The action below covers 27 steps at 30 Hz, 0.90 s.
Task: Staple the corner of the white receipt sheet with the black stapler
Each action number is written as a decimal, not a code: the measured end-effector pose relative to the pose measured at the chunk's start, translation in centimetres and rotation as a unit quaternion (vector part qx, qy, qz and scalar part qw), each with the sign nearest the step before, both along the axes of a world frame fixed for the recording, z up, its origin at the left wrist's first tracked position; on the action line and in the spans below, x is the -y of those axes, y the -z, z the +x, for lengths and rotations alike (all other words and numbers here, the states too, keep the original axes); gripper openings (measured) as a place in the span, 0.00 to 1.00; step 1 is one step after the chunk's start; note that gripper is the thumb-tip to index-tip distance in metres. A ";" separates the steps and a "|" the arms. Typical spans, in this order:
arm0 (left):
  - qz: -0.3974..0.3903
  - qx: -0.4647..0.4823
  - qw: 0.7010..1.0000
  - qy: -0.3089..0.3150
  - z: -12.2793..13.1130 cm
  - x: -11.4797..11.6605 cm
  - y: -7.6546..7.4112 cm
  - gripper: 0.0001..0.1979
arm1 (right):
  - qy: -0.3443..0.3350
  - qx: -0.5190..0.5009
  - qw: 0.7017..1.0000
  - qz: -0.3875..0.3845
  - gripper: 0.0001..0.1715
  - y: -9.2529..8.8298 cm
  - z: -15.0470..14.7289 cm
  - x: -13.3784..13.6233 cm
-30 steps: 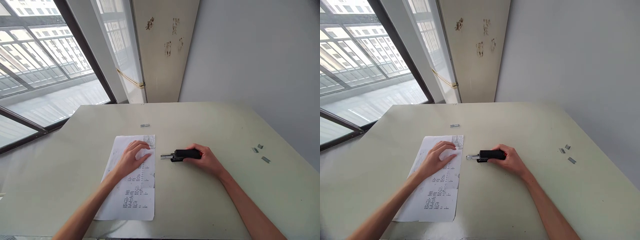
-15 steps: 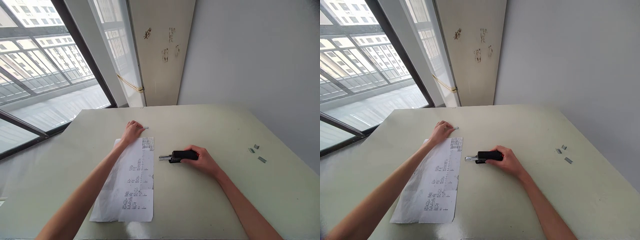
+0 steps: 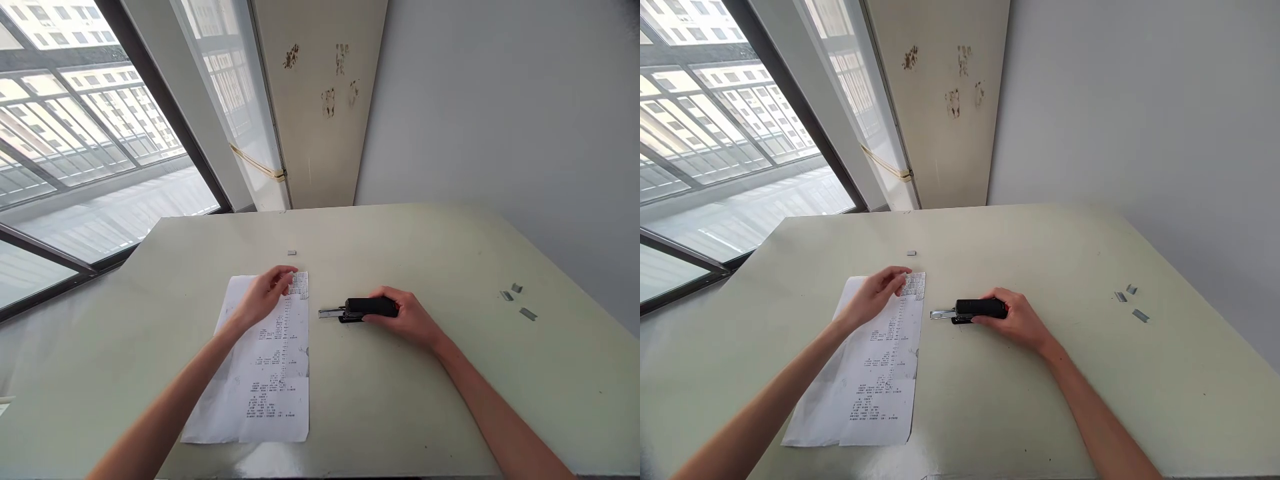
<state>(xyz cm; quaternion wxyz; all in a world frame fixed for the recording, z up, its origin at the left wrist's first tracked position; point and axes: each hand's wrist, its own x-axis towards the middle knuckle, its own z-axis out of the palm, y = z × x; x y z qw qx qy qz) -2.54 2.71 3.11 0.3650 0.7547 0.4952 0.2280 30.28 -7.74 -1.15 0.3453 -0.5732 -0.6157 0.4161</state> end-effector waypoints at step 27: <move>0.117 -0.084 0.986 0.086 4.7 6.4 0.9 0.13 | -0.003 0.035 0.999 0.025 0.21 -0.1 0.1 -0.1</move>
